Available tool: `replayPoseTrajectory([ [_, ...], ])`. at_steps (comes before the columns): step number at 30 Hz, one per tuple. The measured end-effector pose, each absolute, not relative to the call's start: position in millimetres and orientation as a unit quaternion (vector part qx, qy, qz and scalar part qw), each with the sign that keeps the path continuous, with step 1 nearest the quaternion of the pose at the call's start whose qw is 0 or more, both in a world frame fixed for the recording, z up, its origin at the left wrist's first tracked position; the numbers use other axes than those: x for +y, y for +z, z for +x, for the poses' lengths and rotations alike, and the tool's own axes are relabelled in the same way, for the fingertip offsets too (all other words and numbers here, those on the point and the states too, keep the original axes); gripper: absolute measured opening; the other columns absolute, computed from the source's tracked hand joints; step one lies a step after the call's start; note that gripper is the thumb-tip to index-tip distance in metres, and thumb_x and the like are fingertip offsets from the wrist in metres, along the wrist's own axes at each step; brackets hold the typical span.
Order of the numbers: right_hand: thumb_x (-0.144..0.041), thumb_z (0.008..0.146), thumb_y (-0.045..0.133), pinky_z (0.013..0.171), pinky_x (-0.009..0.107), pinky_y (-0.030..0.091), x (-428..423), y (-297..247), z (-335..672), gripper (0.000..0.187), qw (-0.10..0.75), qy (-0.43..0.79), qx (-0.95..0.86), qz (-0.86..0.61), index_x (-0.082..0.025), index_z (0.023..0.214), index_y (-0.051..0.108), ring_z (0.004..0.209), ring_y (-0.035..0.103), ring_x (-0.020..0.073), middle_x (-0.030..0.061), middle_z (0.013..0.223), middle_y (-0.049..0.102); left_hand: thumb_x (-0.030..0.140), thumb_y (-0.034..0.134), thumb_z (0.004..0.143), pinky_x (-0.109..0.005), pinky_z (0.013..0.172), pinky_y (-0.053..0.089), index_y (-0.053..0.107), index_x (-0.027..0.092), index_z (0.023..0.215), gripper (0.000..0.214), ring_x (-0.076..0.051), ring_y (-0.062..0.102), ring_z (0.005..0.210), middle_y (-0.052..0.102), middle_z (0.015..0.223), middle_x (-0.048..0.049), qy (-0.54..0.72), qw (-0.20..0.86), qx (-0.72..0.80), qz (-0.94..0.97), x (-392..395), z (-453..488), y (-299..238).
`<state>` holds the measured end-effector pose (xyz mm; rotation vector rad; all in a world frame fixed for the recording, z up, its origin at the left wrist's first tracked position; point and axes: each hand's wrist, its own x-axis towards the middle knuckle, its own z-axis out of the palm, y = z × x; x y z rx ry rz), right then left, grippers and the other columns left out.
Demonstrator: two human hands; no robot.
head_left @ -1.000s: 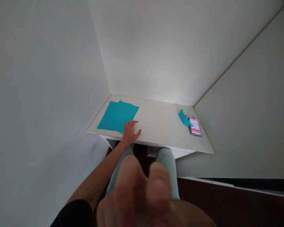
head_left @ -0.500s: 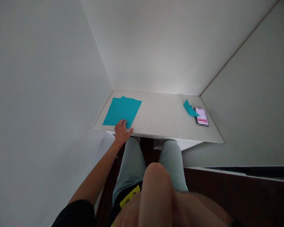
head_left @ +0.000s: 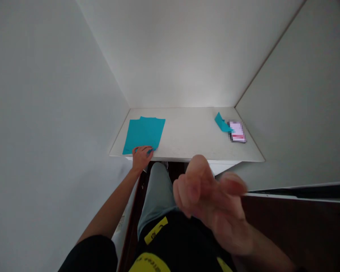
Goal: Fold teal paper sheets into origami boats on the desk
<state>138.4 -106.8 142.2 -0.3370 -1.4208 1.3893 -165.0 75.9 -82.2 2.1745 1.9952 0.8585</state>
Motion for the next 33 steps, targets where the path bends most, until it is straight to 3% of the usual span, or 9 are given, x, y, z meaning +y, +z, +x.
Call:
replayPoseTrajectory([
  [2,-0.055,0.105,0.061,0.061,0.034,0.051,-64.6,107.2,146.4,0.042,0.555,0.559,-0.602,-0.13,-0.05,0.147,0.057,0.079,0.055,0.0191,0.004,0.107,0.053,0.033,0.061,0.102,-0.06,0.121,0.035,0.08,0.025,0.108,0.021,-0.034,0.072,0.12,0.082,0.12,-0.0108,0.298,0.036,0.652,0.696,83.7,-164.6,-69.3],
  [8,-0.056,0.1,0.067,0.079,0.039,0.057,-13.1,-22.3,194.3,0.041,0.394,0.498,-0.628,-0.45,-0.03,0.131,0.073,0.083,0.062,0.0219,0.003,0.093,0.064,0.037,0.076,0.091,-0.046,0.098,0.053,0.079,0.024,0.092,0.014,-0.03,0.074,0.1,0.083,0.102,-0.0091,0.42,0.113,0.634,0.64,115.2,-158.7,-2.3],
  [13,-0.064,0.093,0.067,0.072,0.042,0.059,-32.7,-89.9,218.1,0.048,0.361,0.498,-0.579,-0.535,-0.025,0.119,0.078,0.077,0.066,0.0248,0.0051,0.089,0.071,0.044,0.087,0.083,-0.032,0.075,0.053,0.074,0.021,0.089,0.027,-0.019,0.063,0.076,0.073,0.084,-0.0018,0.552,0.217,0.571,0.567,128.9,-142.1,54.2],
  [17,-0.064,0.095,0.065,0.073,0.042,0.06,-34.3,-99.0,212.0,0.045,0.364,0.494,-0.583,-0.533,-0.026,0.116,0.078,0.077,0.068,0.025,0.0051,0.088,0.072,0.052,0.087,0.083,-0.027,0.074,0.055,0.068,0.022,0.095,0.038,-0.016,0.066,0.08,0.073,0.09,-0.0004,0.676,0.291,0.485,0.472,134.2,-132.2,77.2],
  [22,-0.055,0.098,0.067,0.075,0.04,0.062,-19.9,-79.1,195.1,0.046,0.404,0.454,-0.609,-0.51,-0.026,0.133,0.069,0.086,0.069,0.0236,0.0082,0.106,0.07,0.051,0.071,0.092,-0.033,0.083,0.06,0.06,0.025,0.102,0.03,-0.019,0.07,0.093,0.073,0.103,-0.0031,0.749,0.3,0.522,0.276,140.8,-125.2,42.0],
  [25,-0.048,0.099,0.067,0.077,0.042,0.064,-6.6,-65.3,187.9,0.058,0.42,0.374,-0.646,-0.517,-0.026,0.151,0.056,0.093,0.068,0.0241,0.0139,0.131,0.062,0.053,0.058,0.097,-0.037,0.085,0.061,0.058,0.028,0.109,0.027,-0.021,0.072,0.101,0.074,0.114,-0.0058,0.712,0.321,0.583,0.225,130.5,-108.5,-5.9],
  [27,-0.042,0.098,0.068,0.088,0.048,0.065,3.9,-58.8,185.4,0.068,0.423,0.282,-0.68,-0.529,-0.027,0.16,0.046,0.106,0.067,0.0275,0.0175,0.147,0.053,0.054,0.053,0.098,-0.038,0.087,0.062,0.057,0.029,0.111,0.028,-0.022,0.073,0.105,0.074,0.116,-0.0056,0.678,0.341,0.616,0.21,115.1,-90.5,-37.4],
  [30,-0.034,0.096,0.071,0.11,0.058,0.055,20.8,-55.4,186.2,0.079,0.396,0.132,-0.731,-0.54,-0.026,0.167,0.038,0.13,0.058,0.0358,0.0209,0.161,0.042,0.057,0.049,0.098,-0.039,0.085,0.064,0.055,0.031,0.119,0.034,-0.022,0.075,0.107,0.075,0.122,-0.0065,0.662,0.387,0.617,0.18,84.2,-61.4,-71.8],
  [33,-0.031,0.096,0.072,0.115,0.063,0.046,36.1,-59.2,193.2,0.08,0.336,0.036,-0.769,-0.542,-0.027,0.168,0.039,0.14,0.05,0.0413,0.0214,0.167,0.039,0.061,0.05,0.098,-0.038,0.075,0.065,0.054,0.03,0.126,0.042,-0.025,0.076,0.106,0.073,0.129,-0.0108,0.634,0.437,0.606,0.199,52.7,-40.4,-87.3],
])
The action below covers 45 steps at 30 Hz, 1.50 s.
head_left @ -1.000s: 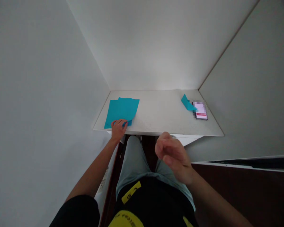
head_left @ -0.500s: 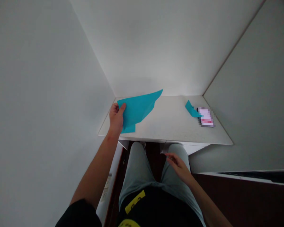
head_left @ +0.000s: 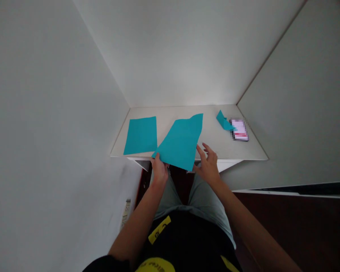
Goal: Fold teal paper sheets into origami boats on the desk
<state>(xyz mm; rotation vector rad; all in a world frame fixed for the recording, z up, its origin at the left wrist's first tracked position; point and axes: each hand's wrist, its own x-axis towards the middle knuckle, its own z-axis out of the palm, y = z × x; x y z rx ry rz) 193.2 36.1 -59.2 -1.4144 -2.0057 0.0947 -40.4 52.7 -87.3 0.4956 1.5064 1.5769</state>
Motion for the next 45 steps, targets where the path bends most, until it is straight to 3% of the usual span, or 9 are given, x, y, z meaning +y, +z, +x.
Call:
replayPoseTrajectory([
  [5,-0.028,0.091,0.072,0.117,0.06,0.04,57.9,-69.2,211.3,0.083,0.299,-0.006,-0.78,-0.549,-0.021,0.167,0.039,0.149,0.045,0.0427,0.023,0.171,0.04,0.06,0.066,0.091,-0.04,0.068,0.067,0.059,0.03,0.122,0.044,-0.029,0.076,0.103,0.073,0.127,-0.0132,0.623,0.501,0.578,0.163,16.8,-27.5,-84.5],
  [9,-0.009,0.086,0.063,0.116,0.052,0.039,75.9,-72.8,218.9,0.077,0.226,0.02,-0.837,-0.498,-0.028,0.159,0.054,0.148,0.05,0.035,0.0118,0.168,0.052,0.052,0.076,0.084,-0.041,0.064,0.068,0.06,0.028,0.115,0.043,-0.028,0.075,0.093,0.073,0.118,-0.0109,0.616,0.529,0.57,0.129,6.2,-28.6,-78.0],
  [14,-0.005,0.087,0.058,0.117,0.054,0.036,91.5,-74.4,224.8,0.054,0.22,0.082,-0.857,-0.458,-0.031,0.132,0.075,0.14,0.062,0.0313,0.0064,0.149,0.072,0.06,0.073,0.089,-0.039,0.082,0.065,0.06,0.025,0.108,0.042,-0.023,0.073,0.096,0.072,0.109,-0.0074,0.619,0.491,0.571,0.224,-0.2,-45.1,-82.0],
  [20,-0.037,0.097,0.066,0.101,0.05,0.055,112.7,-62.7,233.7,0.026,0.385,0.271,-0.752,-0.461,-0.027,0.117,0.08,0.109,0.077,0.0324,0.0075,0.117,0.083,0.058,0.085,0.084,-0.045,0.107,0.055,0.052,0.027,0.146,0.076,-0.03,0.062,0.134,0.059,0.148,-0.0154,0.596,0.362,0.555,0.453,14.3,-77.4,-82.7],
  [25,-0.075,0.089,0.073,0.096,0.051,0.063,140.7,-45.0,235.5,0.051,0.477,0.427,-0.605,-0.473,-0.028,0.107,0.081,0.104,0.076,0.0334,0.0058,0.102,0.083,0.058,0.083,0.089,-0.053,0.12,0.044,0.056,0.027,0.149,0.073,-0.034,0.053,0.148,0.057,0.157,-0.0165,0.518,0.305,0.565,0.565,69.2,-83.0,-54.8],
  [28,-0.078,0.082,0.08,0.104,0.055,0.062,151.3,-24.5,240.4,0.06,0.506,0.465,-0.562,-0.46,-0.028,0.117,0.08,0.114,0.075,0.035,0.007,0.111,0.084,0.059,0.084,0.089,-0.054,0.125,0.04,0.058,0.025,0.147,0.072,-0.033,0.055,0.147,0.063,0.152,-0.0159,0.508,0.287,0.553,0.595,102.9,-75.7,-28.0],
  [36,-0.075,0.082,0.084,0.115,0.059,0.057,171.4,10.5,253.2,0.066,0.518,0.5,-0.532,-0.445,-0.03,0.129,0.078,0.128,0.072,0.0371,0.0063,0.128,0.082,0.057,0.087,0.085,-0.033,0.08,0.058,0.072,0.022,0.12,0.051,-0.02,0.072,0.094,0.075,0.116,-0.0099,0.49,0.405,0.491,0.595,160.2,-47.9,4.8],
  [40,-0.078,0.079,0.083,0.114,0.059,0.057,180.6,-15.3,256.7,0.07,0.502,0.497,-0.523,-0.478,-0.028,0.127,0.077,0.123,0.073,0.0366,0.0072,0.127,0.082,0.057,0.082,0.087,-0.031,0.073,0.053,0.069,0.021,0.09,0.038,-0.017,0.066,0.079,0.074,0.094,-0.0048,0.468,0.448,0.512,0.564,174.2,-41.0,-12.5],
  [45,-0.073,0.072,0.09,0.11,0.058,0.058,181.2,-59.3,261.4,0.07,0.487,0.506,-0.526,-0.479,-0.028,0.124,0.075,0.116,0.075,0.0341,0.0085,0.126,0.082,0.053,0.078,0.089,-0.03,0.073,0.052,0.061,0.023,0.087,0.035,-0.018,0.064,0.081,0.071,0.089,-0.0032,0.467,0.446,0.559,0.52,177.5,-49.0,-45.3],
])
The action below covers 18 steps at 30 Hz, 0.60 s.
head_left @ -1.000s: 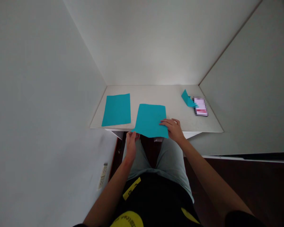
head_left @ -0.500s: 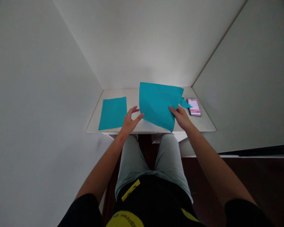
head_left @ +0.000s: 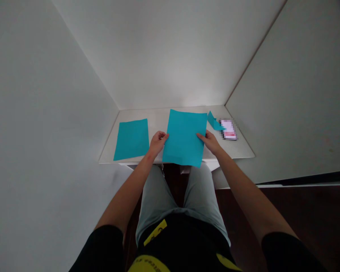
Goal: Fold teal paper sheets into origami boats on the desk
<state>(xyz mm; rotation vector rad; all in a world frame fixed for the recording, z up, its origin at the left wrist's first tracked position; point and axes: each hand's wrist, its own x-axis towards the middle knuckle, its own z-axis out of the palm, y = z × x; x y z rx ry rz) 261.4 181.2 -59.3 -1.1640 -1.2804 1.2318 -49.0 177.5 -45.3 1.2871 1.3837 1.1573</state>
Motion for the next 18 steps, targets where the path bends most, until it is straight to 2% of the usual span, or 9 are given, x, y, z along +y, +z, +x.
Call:
replayPoseTrajectory([
  [3,-0.07,0.067,0.093,0.101,0.051,0.061,179.9,-79.4,259.7,0.065,0.467,0.505,-0.553,-0.47,-0.028,0.114,0.075,0.102,0.075,0.0297,0.0075,0.114,0.082,0.049,0.078,0.089,-0.032,0.08,0.053,0.061,0.023,0.09,0.031,-0.02,0.067,0.088,0.073,0.094,-0.0047,0.474,0.398,0.597,0.511,174.6,-58.6,-63.9],
  [5,-0.072,0.067,0.091,0.091,0.046,0.062,179.8,-88.5,257.4,0.061,0.464,0.476,-0.563,-0.492,-0.028,0.106,0.075,0.089,0.072,0.0259,0.0052,0.1,0.08,0.049,0.078,0.089,-0.033,0.08,0.054,0.065,0.022,0.1,0.032,-0.019,0.068,0.085,0.073,0.093,-0.0044,0.473,0.391,0.599,0.515,171.8,-64.6,-74.6],
  [8,-0.074,0.071,0.085,0.075,0.039,0.058,179.2,-94.6,255.5,0.056,0.471,0.429,-0.571,-0.518,-0.027,0.099,0.073,0.077,0.064,0.0217,0.0016,0.089,0.074,0.053,0.077,0.089,-0.031,0.076,0.053,0.069,0.021,0.118,0.044,-0.018,0.066,0.079,0.073,0.09,-0.0033,0.469,0.398,0.564,0.552,168.4,-71.8,-86.1],
  [10,-0.073,0.074,0.081,0.069,0.036,0.054,177.7,-94.6,255.8,0.053,0.477,0.415,-0.578,-0.516,-0.026,0.096,0.071,0.074,0.06,0.0202,0.0004,0.086,0.071,0.055,0.077,0.089,-0.032,0.074,0.053,0.071,0.02,0.123,0.049,-0.017,0.065,0.077,0.073,0.09,-0.0034,0.473,0.398,0.541,0.569,167.7,-74.8,-90.3],
  [14,-0.073,0.076,0.079,0.067,0.033,0.05,173.4,-92.2,257.1,0.05,0.487,0.408,-0.586,-0.504,-0.027,0.092,0.068,0.071,0.056,0.0184,-0.0014,0.082,0.066,0.056,0.081,0.086,-0.034,0.077,0.057,0.074,0.02,0.12,0.05,-0.018,0.067,0.078,0.076,0.089,-0.0045,0.471,0.402,0.537,0.573,168.9,-77.4,-94.0],
  [18,-0.067,0.074,0.085,0.066,0.032,0.05,172.1,-94.7,258.3,0.053,0.477,0.426,-0.592,-0.49,-0.028,0.107,0.07,0.07,0.056,0.0172,-0.0019,0.089,0.07,0.051,0.077,0.09,-0.037,0.083,0.059,0.076,0.02,0.104,0.034,-0.02,0.071,0.085,0.079,0.097,-0.0076,0.459,0.4,0.545,0.576,171.1,-78.0,-96.2],
])
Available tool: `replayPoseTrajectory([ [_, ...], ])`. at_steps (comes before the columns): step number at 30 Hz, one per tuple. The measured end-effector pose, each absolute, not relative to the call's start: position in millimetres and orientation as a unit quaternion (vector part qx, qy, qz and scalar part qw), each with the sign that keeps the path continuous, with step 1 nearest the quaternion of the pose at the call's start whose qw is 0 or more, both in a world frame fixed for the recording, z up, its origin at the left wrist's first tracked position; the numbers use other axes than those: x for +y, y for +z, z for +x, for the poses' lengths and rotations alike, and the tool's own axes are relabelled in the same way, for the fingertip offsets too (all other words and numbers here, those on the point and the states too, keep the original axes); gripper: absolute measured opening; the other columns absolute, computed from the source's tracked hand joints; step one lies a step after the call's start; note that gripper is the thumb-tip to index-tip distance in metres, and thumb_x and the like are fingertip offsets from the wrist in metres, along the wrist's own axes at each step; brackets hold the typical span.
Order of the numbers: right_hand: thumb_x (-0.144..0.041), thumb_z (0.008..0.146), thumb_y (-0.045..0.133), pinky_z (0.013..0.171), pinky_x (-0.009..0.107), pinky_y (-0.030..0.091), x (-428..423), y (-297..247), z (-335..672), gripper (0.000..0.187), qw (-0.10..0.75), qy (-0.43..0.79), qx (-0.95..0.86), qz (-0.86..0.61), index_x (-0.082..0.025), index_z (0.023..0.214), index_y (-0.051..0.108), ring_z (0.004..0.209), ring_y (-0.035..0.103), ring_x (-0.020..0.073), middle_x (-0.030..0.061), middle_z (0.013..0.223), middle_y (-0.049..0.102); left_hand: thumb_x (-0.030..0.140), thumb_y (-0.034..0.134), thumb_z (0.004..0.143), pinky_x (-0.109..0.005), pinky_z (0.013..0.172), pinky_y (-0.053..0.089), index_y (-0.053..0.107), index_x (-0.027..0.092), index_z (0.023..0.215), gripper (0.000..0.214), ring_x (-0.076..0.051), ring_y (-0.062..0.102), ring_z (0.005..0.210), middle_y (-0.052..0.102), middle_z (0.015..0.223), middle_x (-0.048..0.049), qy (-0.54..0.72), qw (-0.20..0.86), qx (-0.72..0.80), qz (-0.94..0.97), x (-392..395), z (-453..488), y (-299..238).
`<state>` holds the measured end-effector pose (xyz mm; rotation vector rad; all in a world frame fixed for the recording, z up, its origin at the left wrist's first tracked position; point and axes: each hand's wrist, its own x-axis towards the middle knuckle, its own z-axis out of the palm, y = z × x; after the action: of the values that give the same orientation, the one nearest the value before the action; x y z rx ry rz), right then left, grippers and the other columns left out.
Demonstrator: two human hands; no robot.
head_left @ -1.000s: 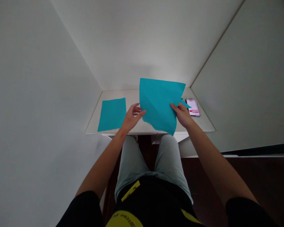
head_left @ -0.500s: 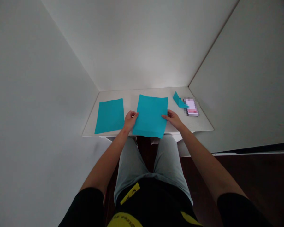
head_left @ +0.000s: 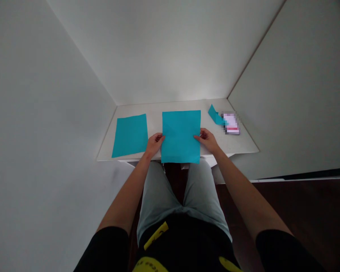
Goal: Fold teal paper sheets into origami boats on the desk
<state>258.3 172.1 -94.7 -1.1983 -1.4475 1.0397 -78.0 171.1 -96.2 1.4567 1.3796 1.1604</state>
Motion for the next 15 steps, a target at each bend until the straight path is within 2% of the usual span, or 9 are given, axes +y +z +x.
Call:
replayPoseTrajectory([
  [2,-0.064,0.074,0.086,0.065,0.032,0.049,173.2,-97.0,259.5,0.052,0.462,0.421,-0.606,-0.492,-0.028,0.108,0.072,0.067,0.054,0.0164,-0.0025,0.088,0.07,0.048,0.074,0.092,-0.038,0.088,0.059,0.076,0.021,0.103,0.03,-0.021,0.072,0.09,0.08,0.101,-0.0081,0.467,0.396,0.546,0.572,172.4,-77.7,-97.0],
  [4,-0.064,0.075,0.084,0.064,0.032,0.049,174.9,-98.6,260.9,0.047,0.459,0.41,-0.614,-0.494,-0.027,0.102,0.073,0.065,0.053,0.016,-0.0027,0.085,0.068,0.045,0.074,0.092,-0.038,0.09,0.058,0.074,0.021,0.104,0.027,-0.021,0.072,0.091,0.079,0.101,-0.0073,0.476,0.393,0.545,0.568,173.8,-77.0,-97.5],
  [8,-0.063,0.075,0.081,0.073,0.034,0.054,178.1,-99.5,262.0,0.041,0.494,0.393,-0.602,-0.489,-0.027,0.089,0.07,0.075,0.06,0.0187,-0.0016,0.084,0.069,0.04,0.073,0.09,-0.035,0.089,0.057,0.071,0.021,0.101,0.022,-0.019,0.07,0.089,0.076,0.097,-0.0052,0.485,0.406,0.53,0.565,175.8,-75.6,-96.6],
  [11,-0.059,0.078,0.079,0.078,0.036,0.057,178.7,-100.1,262.4,0.035,0.494,0.397,-0.607,-0.48,-0.027,0.091,0.072,0.079,0.064,0.0204,-0.0009,0.085,0.072,0.035,0.072,0.09,-0.034,0.088,0.056,0.07,0.02,0.1,0.017,-0.019,0.069,0.088,0.075,0.095,-0.0044,0.484,0.422,0.516,0.566,176.4,-75.9,-94.3],
  [15,-0.049,0.083,0.07,0.071,0.035,0.055,177.2,-99.7,264.0,0.026,0.473,0.369,-0.64,-0.481,-0.026,0.092,0.077,0.072,0.062,0.0192,0.0018,0.092,0.076,0.029,0.071,0.089,-0.032,0.082,0.055,0.071,0.021,0.096,0.011,-0.019,0.068,0.086,0.075,0.093,-0.004,0.483,0.404,0.528,0.569,176.0,-77.3,-90.2],
])
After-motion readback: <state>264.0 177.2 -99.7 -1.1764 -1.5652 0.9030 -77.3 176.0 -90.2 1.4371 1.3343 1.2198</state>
